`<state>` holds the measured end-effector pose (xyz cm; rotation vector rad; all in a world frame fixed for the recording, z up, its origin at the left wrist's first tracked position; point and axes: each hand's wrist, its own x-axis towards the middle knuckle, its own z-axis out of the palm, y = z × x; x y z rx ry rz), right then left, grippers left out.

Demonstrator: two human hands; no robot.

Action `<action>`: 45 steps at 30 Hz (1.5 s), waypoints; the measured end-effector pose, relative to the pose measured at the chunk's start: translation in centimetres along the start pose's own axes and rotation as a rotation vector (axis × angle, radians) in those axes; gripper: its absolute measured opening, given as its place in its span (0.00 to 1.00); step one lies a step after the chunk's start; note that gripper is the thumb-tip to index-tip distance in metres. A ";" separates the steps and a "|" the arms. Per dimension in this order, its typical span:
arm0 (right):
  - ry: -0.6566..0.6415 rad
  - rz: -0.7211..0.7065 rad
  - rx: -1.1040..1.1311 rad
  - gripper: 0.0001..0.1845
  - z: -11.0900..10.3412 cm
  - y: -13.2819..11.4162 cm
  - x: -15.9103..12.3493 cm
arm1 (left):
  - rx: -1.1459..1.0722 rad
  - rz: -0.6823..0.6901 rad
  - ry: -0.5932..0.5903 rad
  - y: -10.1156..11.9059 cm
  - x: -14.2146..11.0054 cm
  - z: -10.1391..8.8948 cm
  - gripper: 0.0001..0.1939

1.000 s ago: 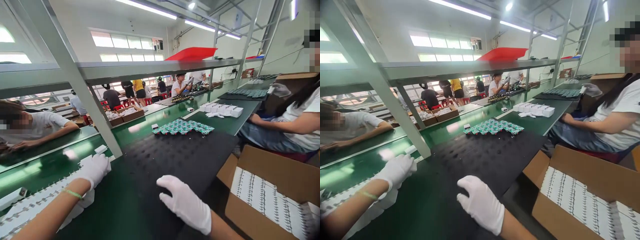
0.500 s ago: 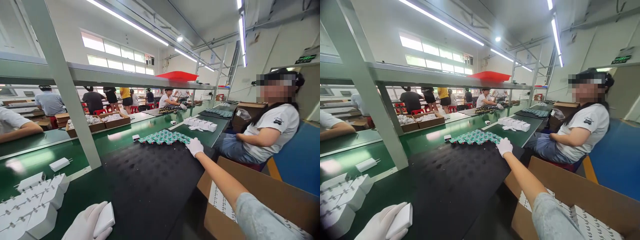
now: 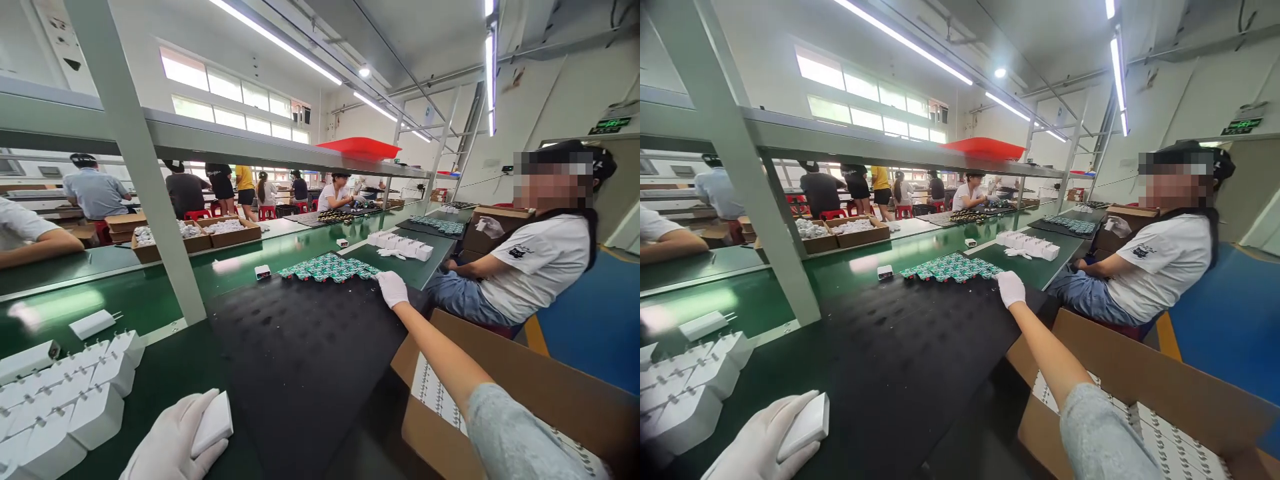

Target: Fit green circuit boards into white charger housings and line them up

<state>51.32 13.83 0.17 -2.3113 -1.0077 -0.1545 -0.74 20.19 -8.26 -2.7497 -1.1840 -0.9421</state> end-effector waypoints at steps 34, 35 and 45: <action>-0.391 -0.716 0.219 0.19 -3.1 -7.0 -17.8 | -0.641 -0.355 -0.124 15.2 -3.8 -10.4 0.25; -0.384 -0.734 0.240 0.20 -3.7 -7.6 -18.4 | -0.670 -0.365 -0.106 15.1 -4.2 -10.3 0.26; -0.376 -1.091 0.510 0.29 -8.8 -14.4 -25.6 | -0.631 -0.303 0.002 16.2 -5.2 -10.8 0.32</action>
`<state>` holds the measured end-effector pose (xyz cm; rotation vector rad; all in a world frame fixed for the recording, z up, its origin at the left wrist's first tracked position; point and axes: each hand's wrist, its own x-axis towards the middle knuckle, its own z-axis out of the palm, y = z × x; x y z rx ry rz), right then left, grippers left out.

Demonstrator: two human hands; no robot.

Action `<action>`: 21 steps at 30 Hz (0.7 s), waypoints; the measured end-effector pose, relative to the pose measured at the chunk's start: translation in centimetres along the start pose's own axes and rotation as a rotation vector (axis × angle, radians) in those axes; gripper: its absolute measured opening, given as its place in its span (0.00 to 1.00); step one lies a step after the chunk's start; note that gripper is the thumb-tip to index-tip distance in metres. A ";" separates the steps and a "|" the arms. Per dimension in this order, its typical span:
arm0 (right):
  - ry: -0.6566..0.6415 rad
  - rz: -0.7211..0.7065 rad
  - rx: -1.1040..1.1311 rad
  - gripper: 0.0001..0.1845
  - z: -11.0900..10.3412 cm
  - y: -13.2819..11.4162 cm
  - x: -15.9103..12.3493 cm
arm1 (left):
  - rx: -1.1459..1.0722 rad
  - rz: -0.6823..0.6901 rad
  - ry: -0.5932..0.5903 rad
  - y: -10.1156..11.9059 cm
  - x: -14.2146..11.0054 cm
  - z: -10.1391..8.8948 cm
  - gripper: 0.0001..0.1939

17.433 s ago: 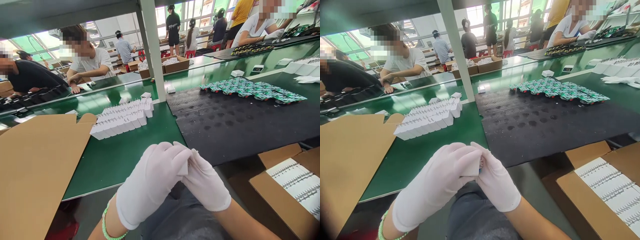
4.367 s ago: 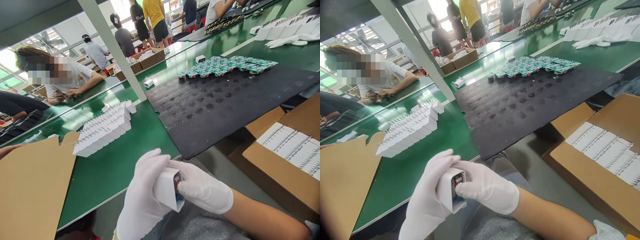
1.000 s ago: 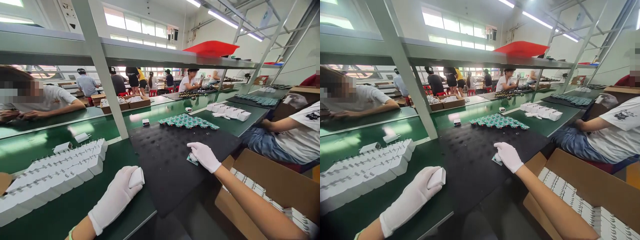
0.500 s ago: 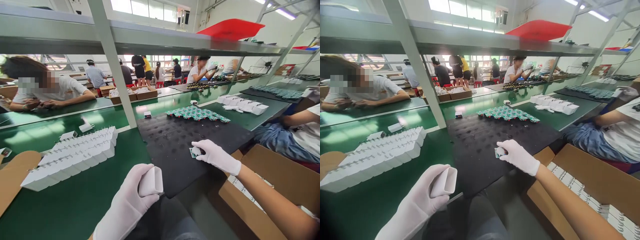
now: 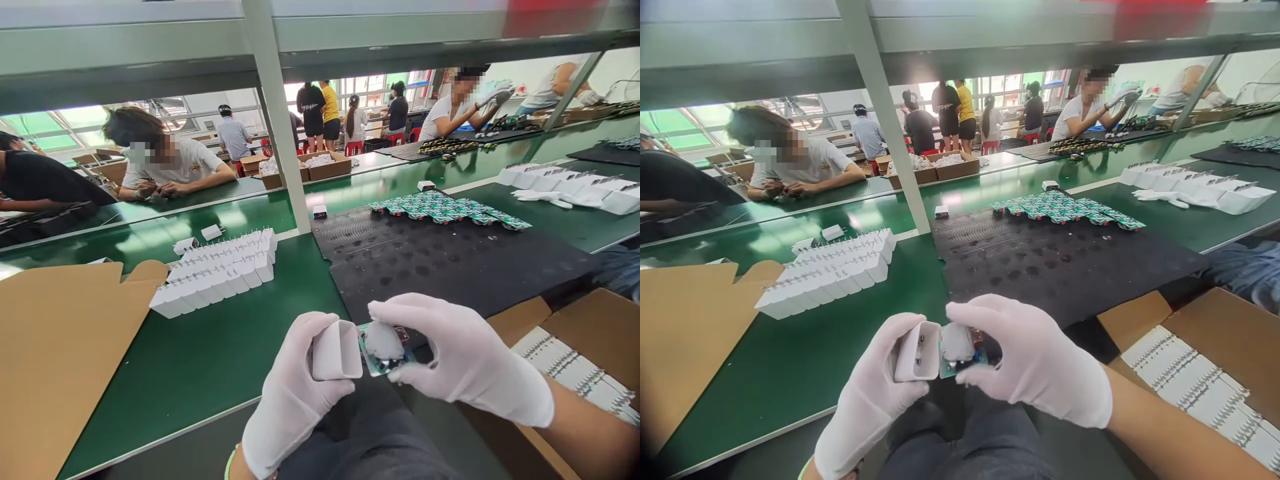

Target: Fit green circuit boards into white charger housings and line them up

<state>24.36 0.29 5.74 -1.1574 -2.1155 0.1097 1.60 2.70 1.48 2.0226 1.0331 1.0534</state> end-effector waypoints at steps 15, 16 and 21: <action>-0.165 -0.107 -0.010 0.37 1.3 -2.1 0.7 | 0.140 0.231 0.067 0.9 -0.5 0.5 0.27; -0.149 -0.085 0.021 0.45 1.4 -2.2 0.6 | 0.101 0.226 0.070 0.9 -0.6 0.5 0.27; -0.090 0.086 0.292 0.56 3.1 -2.1 -0.4 | -0.053 0.179 0.087 0.7 -1.0 0.6 0.28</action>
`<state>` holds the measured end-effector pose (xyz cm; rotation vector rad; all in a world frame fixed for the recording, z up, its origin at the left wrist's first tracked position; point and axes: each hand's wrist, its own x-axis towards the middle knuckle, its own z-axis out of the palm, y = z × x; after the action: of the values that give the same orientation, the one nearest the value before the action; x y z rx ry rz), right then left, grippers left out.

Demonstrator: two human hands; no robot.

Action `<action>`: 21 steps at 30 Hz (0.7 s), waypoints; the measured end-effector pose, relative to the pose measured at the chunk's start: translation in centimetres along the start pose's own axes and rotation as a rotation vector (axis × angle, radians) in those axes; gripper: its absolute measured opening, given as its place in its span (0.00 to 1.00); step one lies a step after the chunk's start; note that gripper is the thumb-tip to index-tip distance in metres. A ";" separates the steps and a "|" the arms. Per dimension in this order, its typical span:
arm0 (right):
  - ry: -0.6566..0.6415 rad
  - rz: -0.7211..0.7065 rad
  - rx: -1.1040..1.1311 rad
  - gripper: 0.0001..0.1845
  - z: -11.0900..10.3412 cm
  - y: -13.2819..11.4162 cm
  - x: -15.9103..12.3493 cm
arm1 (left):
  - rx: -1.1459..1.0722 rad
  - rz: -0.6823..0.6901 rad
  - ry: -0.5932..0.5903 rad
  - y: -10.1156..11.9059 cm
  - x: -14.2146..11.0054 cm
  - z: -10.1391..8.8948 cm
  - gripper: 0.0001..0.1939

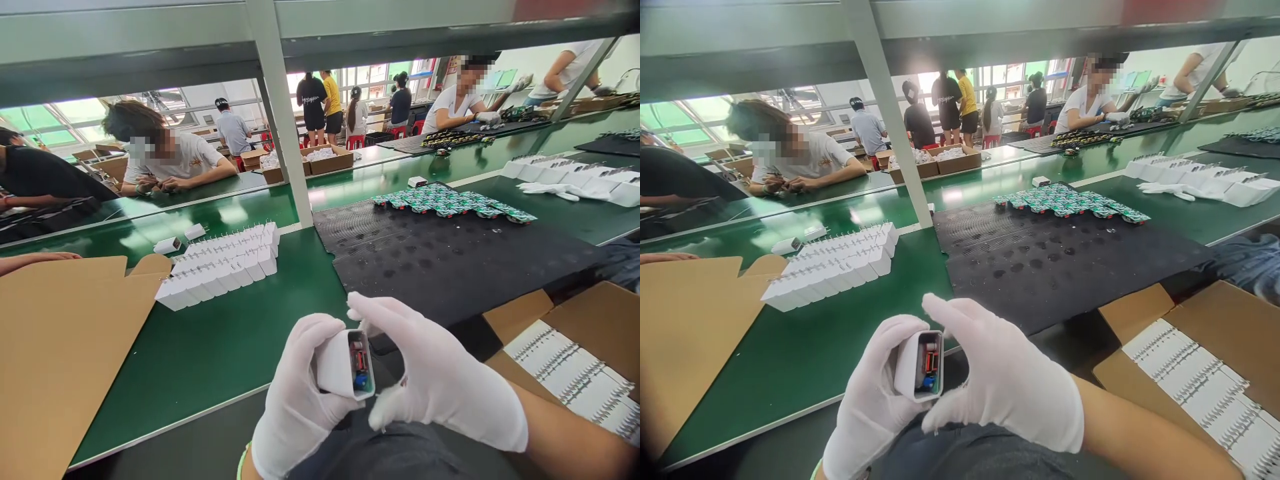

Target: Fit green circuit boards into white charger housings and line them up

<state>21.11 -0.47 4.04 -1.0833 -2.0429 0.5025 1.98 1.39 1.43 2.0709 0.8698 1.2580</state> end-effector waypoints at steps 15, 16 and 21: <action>-0.201 0.250 1.210 0.30 2.1 -1.8 1.0 | -0.155 0.152 0.023 -0.9 0.0 -0.9 0.31; -0.202 0.248 1.219 0.30 2.1 -1.8 1.1 | -0.165 0.158 0.020 -0.9 0.1 -0.9 0.31; -0.169 0.282 1.226 0.30 2.7 -1.7 0.8 | -0.195 0.128 0.009 -1.0 -0.1 -1.2 0.30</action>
<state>17.87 -0.69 3.76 -0.5286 -1.2448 1.7222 0.64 2.03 1.12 1.9917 0.6006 1.3627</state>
